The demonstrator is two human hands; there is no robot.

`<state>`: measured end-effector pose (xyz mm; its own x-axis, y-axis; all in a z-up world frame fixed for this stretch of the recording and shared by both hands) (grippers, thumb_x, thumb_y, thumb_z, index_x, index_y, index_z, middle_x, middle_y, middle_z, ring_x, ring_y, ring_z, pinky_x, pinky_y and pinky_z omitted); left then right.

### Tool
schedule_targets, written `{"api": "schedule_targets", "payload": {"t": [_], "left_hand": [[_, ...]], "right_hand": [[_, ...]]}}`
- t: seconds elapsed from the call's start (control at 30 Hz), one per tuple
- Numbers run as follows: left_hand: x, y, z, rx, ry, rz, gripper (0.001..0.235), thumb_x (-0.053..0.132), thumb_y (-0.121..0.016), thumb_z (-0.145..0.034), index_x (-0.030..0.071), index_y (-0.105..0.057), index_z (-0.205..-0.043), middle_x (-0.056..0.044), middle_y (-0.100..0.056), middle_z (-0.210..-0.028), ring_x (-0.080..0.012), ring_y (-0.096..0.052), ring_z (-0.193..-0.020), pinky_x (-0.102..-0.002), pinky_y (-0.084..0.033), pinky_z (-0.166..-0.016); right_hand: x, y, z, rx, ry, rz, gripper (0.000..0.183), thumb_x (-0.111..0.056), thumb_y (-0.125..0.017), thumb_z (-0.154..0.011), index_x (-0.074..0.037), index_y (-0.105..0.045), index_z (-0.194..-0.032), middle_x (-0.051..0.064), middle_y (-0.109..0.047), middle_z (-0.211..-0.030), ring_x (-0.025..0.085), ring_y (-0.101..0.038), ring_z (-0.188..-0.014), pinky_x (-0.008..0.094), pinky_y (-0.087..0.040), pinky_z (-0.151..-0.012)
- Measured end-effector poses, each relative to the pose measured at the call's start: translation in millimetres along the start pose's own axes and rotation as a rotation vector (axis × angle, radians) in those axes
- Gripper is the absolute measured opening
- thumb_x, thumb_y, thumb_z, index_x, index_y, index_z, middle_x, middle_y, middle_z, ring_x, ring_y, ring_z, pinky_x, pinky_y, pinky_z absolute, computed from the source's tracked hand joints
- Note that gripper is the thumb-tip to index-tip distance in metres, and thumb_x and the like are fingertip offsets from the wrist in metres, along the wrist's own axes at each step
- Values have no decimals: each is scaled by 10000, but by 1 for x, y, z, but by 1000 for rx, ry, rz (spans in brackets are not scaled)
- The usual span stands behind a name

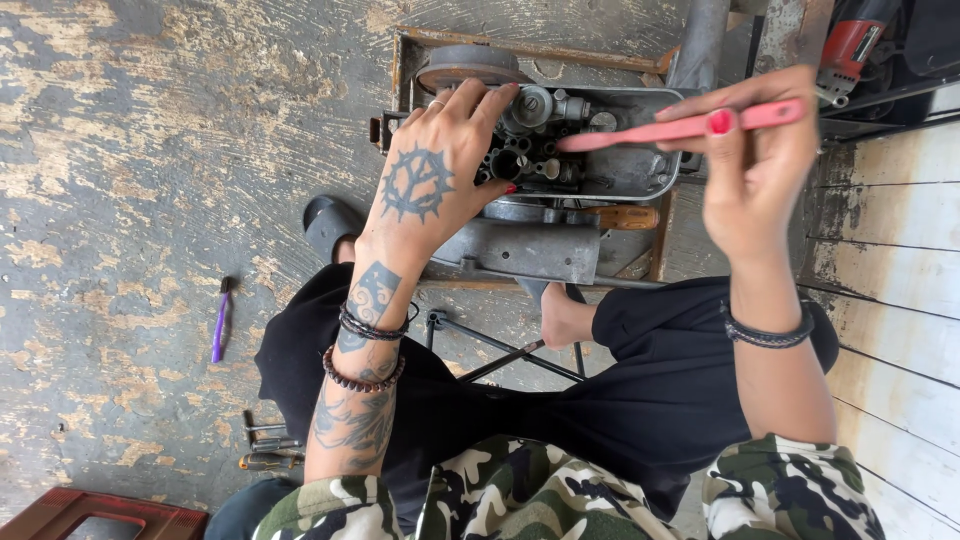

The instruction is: Cleaning the internal components of a motorcycle engine casing using a toothbrush

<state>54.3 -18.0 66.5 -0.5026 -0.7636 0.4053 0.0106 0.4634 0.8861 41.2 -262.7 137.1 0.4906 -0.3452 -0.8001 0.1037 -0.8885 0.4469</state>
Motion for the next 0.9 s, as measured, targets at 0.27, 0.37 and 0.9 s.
{"api": "schedule_targets", "payload": {"t": [0.27,0.37,0.9], "left_hand": [[1,0,0,6,-6,-16,879,373,-970,-748,70,-514,-1436,-95,-587,-1204,-323,-645,-1047,-455,-572,-783],[1,-1,1,9,-4,-6,868,351,-974,-743,66,-519,-1425,-94,-586,-1187,-325,-653,-1012,-454,-567,-775],[4,1,-1,6,-1,-7,910,336,-972,-739,109,-480,-1471,-93,-569,-1249,-333,-644,-1071,-445,-549,-797]], "right_hand": [[-7,14,4,-50,23,192,155,6,-395,-1220,123,-383,-1120,329,-646,-950,428,-767,-812,341,-608,-592],[-12,2,4,-25,-19,45,239,-106,-400,-1199,105,-310,-1134,410,-560,-1021,506,-718,-944,477,-660,-712],[10,-9,29,-116,265,338,275,-155,-625,-1075,84,-533,-976,288,-725,-945,438,-767,-912,423,-571,-737]]}}
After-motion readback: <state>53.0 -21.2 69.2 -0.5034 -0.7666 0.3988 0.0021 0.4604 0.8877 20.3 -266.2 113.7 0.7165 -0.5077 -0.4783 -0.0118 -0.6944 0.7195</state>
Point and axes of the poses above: each hand's wrist, its own z-axis away from the middle knuckle, its own y-axis out of the back of the hand, x = y × z, the point moved 4 cm from there along -z, towards the middle knuckle
